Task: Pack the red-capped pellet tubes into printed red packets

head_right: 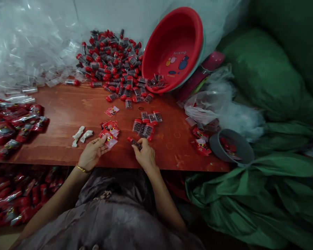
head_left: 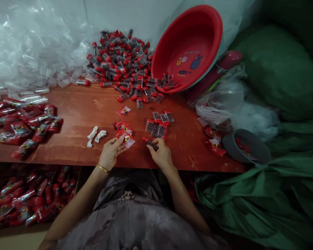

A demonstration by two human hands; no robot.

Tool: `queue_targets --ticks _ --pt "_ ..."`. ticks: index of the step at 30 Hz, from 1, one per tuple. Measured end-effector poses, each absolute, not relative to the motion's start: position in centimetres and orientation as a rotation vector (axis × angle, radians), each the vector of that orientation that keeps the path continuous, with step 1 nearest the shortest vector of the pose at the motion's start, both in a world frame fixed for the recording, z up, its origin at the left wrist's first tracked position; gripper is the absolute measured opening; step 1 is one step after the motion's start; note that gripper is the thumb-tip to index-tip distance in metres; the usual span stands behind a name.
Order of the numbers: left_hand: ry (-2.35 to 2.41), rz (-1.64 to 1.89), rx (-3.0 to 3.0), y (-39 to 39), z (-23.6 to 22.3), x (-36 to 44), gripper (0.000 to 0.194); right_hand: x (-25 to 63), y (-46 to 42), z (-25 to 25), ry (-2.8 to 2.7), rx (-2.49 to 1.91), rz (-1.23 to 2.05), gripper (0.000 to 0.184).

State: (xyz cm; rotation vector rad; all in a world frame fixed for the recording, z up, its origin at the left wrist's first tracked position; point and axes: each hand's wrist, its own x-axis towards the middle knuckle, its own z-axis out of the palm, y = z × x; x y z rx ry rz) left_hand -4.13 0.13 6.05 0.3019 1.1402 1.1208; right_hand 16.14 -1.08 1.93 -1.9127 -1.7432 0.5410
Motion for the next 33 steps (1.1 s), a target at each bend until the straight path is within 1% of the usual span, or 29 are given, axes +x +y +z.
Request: queue_targets --ticks 3,8,10,14,19,26,33 --pt "1.118 1.083 0.288 0.1 6.0 -3.9 0.044 16.2 -1.9 1.8 -1.64 -1.8 0.731 0.028" --pt "1.077 0.989 0.269 -0.1 6.3 -3.3 0.04 16.3 -3.5 2.9 -1.65 -1.46 0.853 0.039" --pt "1.062 0.97 0.273 -0.2 6.5 -3.3 0.038 16.4 -4.1 3.7 -1.738 -1.34 0.806 0.04" --pt "1.061 0.973 0.298 -0.3 6.6 -3.4 0.037 16.2 -4.7 5.2 -1.988 -1.147 0.592 0.04" --pt "1.066 1.024 0.335 -0.5 6.6 -3.3 0.041 15.8 -4.6 5.4 -2.114 -1.105 0.573 0.041" --pt "1.092 1.078 0.358 -0.8 6.8 -2.7 0.047 15.1 -4.0 4.1 -1.989 -1.188 0.485 0.044" --pt "1.072 1.106 0.292 -1.1 6.5 -1.1 0.048 13.4 -3.8 3.6 -1.856 -1.204 0.32 0.035"
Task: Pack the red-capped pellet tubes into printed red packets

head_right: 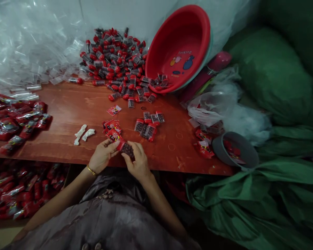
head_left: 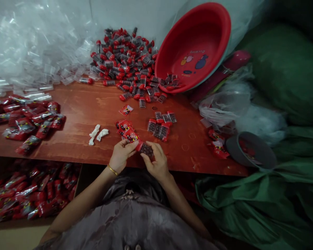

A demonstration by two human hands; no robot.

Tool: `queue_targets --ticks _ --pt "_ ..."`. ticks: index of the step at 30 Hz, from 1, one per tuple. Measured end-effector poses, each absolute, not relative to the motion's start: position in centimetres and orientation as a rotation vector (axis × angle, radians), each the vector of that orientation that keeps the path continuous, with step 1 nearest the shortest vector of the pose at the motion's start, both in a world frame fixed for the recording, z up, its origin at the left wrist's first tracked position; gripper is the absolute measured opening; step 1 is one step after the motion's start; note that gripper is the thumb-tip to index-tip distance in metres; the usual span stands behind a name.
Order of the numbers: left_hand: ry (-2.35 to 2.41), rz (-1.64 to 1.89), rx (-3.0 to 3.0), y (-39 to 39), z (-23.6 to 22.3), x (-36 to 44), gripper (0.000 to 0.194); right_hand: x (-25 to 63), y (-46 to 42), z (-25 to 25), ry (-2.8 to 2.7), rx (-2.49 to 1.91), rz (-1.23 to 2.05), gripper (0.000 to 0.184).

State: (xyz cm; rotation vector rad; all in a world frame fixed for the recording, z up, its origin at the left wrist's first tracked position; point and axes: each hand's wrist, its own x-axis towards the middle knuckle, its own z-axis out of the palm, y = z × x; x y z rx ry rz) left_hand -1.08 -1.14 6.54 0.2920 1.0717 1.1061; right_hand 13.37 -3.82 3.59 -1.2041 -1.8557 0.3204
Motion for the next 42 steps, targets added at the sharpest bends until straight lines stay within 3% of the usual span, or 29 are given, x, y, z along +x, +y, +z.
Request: queue_targets --ticks 5,12,19,27,30,37,40,42 --pt "1.037 1.125 0.255 -1.4 6.2 0.3 0.044 12.0 -3.4 3.6 -1.734 -1.291 0.304 0.031" --pt "1.051 1.207 0.36 -0.8 6.8 -0.3 0.037 11.4 -3.8 3.2 -1.561 -1.238 0.729 0.034" --pt "0.958 1.085 0.544 -1.3 6.6 -0.2 0.027 11.0 -4.3 3.9 -1.243 -1.272 1.195 0.023" --pt "0.861 1.036 0.497 -1.8 6.0 -1.2 0.036 10.7 -3.6 3.6 -1.153 -1.211 1.316 0.031" --pt "0.86 1.016 0.432 -1.8 6.1 -1.5 0.036 10.4 -2.9 2.9 -1.279 -1.291 1.142 0.026" --pt "0.978 0.829 0.304 -0.9 6.4 -5.3 0.024 11.3 0.8 3.8 -1.853 -1.465 0.285 0.04" --pt "1.088 1.054 0.206 0.9 6.9 -10.9 0.009 14.2 2.6 3.5 -1.802 -1.688 0.029 0.062" --pt "1.121 1.304 0.121 2.2 7.5 -14.9 0.016 16.1 3.4 2.6 -1.748 -1.858 -0.024 0.06"
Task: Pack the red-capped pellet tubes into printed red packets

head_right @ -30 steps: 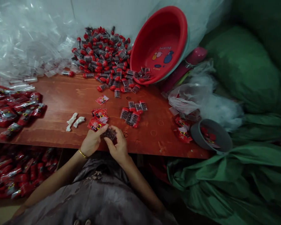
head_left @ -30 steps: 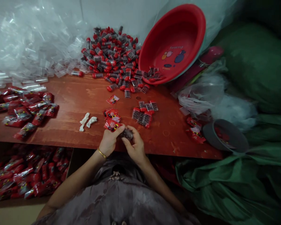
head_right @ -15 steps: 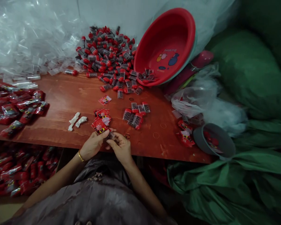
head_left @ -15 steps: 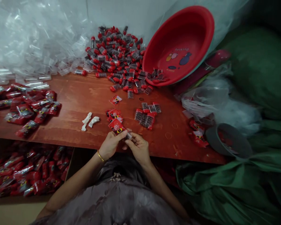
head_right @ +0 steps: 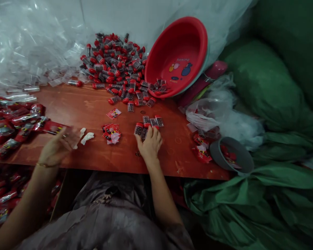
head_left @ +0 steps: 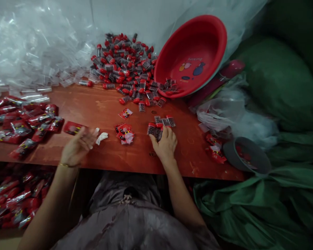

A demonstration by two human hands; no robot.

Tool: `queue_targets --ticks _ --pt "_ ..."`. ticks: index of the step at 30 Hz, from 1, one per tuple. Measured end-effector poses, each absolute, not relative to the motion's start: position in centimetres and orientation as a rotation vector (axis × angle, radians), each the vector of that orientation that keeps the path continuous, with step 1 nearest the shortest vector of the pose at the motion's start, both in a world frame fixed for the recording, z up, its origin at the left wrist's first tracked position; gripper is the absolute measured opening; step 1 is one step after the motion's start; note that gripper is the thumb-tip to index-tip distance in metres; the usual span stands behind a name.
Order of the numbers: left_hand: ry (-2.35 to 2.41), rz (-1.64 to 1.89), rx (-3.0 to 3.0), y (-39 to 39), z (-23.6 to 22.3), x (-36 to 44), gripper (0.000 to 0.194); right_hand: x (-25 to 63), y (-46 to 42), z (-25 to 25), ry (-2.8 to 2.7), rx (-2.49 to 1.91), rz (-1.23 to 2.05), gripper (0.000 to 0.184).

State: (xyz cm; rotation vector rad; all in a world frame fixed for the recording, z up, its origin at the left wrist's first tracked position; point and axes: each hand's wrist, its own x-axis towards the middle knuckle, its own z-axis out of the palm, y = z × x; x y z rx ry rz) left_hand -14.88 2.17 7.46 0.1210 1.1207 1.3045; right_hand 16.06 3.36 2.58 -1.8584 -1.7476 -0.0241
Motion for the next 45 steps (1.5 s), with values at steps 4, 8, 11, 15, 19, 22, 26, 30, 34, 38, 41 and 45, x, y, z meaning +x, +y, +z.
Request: queue_targets --ticks 4,8,11,15,19,22,26,30,34,38,41,45 --pt "1.204 1.648 0.179 3.5 7.8 -17.5 0.028 16.5 3.3 1.0 -1.803 -1.853 -0.096 0.044" --pt "1.517 1.593 0.802 2.9 6.4 -11.4 0.031 12.3 3.2 1.9 -1.94 -1.712 0.017 0.038" --pt "1.623 1.274 1.495 2.0 4.6 -6.7 0.029 9.5 4.6 3.0 -2.03 -1.796 0.202 0.039" --pt "1.667 0.981 1.911 1.2 2.9 -4.9 0.026 8.8 6.6 3.1 -2.043 -1.876 0.385 0.03" --pt "1.697 0.945 1.955 1.2 2.6 -5.4 0.025 9.8 6.8 2.4 -1.958 -1.801 0.454 0.017" --pt "1.667 0.942 1.949 1.4 3.0 -5.5 0.023 10.2 6.5 2.1 -1.842 -1.784 0.517 0.02" --pt "1.658 1.009 1.879 1.7 3.4 -5.7 0.019 10.0 6.1 2.6 -1.839 -1.757 0.623 0.028" --pt "1.784 1.162 1.824 1.7 3.7 -6.0 0.036 9.0 5.6 3.2 -2.056 -1.887 0.481 0.029" --pt "1.85 0.987 2.092 1.5 3.3 -5.6 0.038 8.2 5.3 3.1 -2.168 -1.894 0.369 0.027" --pt "1.875 0.783 2.266 1.5 2.2 -5.3 0.033 9.1 5.7 2.5 -1.985 -1.856 0.338 0.029" --pt "1.864 0.815 2.263 1.4 2.2 -5.3 0.032 10.1 5.9 2.1 -1.722 -1.69 0.478 0.029" --pt "1.765 1.093 1.99 1.6 3.5 -5.0 0.036 10.5 4.6 2.3 -1.408 -1.386 0.872 0.029"
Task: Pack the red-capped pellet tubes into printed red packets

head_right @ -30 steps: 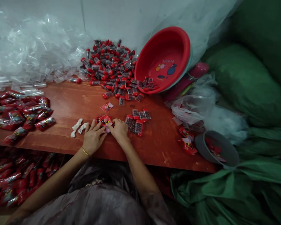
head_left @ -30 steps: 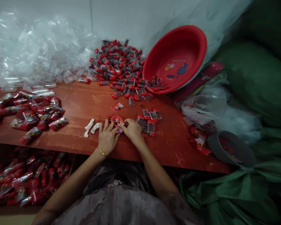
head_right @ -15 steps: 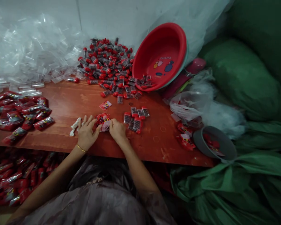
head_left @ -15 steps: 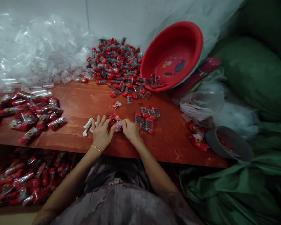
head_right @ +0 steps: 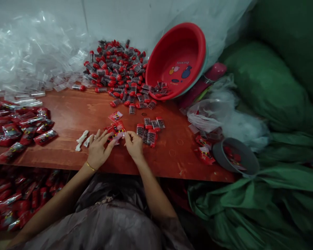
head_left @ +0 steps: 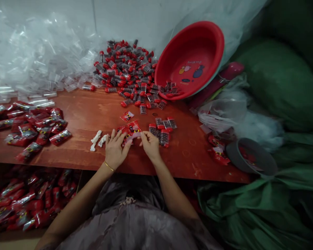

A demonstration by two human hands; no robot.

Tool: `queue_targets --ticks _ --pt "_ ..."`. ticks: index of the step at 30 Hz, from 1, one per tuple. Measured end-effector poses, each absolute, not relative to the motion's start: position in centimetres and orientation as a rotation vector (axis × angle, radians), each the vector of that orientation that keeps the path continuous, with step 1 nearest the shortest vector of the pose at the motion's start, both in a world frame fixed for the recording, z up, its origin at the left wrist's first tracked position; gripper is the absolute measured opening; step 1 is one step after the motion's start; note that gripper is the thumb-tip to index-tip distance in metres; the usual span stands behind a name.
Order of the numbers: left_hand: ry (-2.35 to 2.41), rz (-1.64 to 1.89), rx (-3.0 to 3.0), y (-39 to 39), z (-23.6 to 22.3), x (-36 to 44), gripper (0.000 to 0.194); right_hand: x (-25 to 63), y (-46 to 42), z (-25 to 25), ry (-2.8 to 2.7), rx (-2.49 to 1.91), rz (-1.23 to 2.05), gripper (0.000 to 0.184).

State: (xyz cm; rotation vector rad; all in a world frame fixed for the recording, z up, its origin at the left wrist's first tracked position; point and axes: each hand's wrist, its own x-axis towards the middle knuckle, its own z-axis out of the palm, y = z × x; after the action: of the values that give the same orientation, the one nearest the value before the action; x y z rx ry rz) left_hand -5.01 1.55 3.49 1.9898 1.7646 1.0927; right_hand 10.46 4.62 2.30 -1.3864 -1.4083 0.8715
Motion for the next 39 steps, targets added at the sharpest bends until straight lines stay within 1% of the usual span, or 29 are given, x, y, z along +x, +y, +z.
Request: queue_targets --ticks 2,5,8,12,14,17,20,24,27,33,36,39 --pt "1.615 1.234 1.694 1.8 4.3 -4.6 0.037 10.2 3.5 2.8 -1.335 -1.266 1.0 0.028" --pt "1.374 1.33 1.299 2.1 5.2 -3.8 0.03 9.9 1.9 3.7 -1.26 -1.144 1.128 0.026" --pt "1.305 1.349 1.205 1.9 5.4 -3.0 0.024 9.8 1.1 4.1 -1.222 -1.121 1.169 0.025" --pt "1.304 1.318 1.246 1.1 5.0 -1.7 0.021 10.2 0.8 3.7 -1.257 -1.269 0.958 0.034" --pt "1.293 1.327 1.178 0.9 5.0 -1.1 0.02 10.4 0.8 3.4 -1.274 -1.326 0.85 0.038" --pt "1.226 1.348 0.917 1.0 5.2 -0.3 0.027 10.9 0.9 3.3 -1.304 -1.298 0.855 0.035" --pt "1.127 1.269 0.736 1.3 5.6 -0.1 0.035 11.3 1.1 3.2 -1.36 -1.268 0.859 0.032" --pt "1.102 1.182 0.627 1.4 6.3 0.0 0.035 11.6 1.3 3.0 -1.47 -1.366 0.653 0.034" --pt "1.102 1.149 0.545 1.5 6.8 0.3 0.038 11.4 1.3 3.0 -1.553 -1.398 0.514 0.032" --pt "1.108 1.191 0.49 2.2 6.9 0.0 0.04 12.3 1.2 3.7 -1.632 -1.388 0.491 0.037" --pt "1.119 1.152 0.375 2.6 6.9 -0.8 0.043 14.5 1.7 4.0 -1.679 -1.6 0.205 0.038" --pt "1.084 1.101 0.317 2.6 7.0 -1.5 0.042 16.9 2.4 3.7 -1.734 -1.968 -0.083 0.054"
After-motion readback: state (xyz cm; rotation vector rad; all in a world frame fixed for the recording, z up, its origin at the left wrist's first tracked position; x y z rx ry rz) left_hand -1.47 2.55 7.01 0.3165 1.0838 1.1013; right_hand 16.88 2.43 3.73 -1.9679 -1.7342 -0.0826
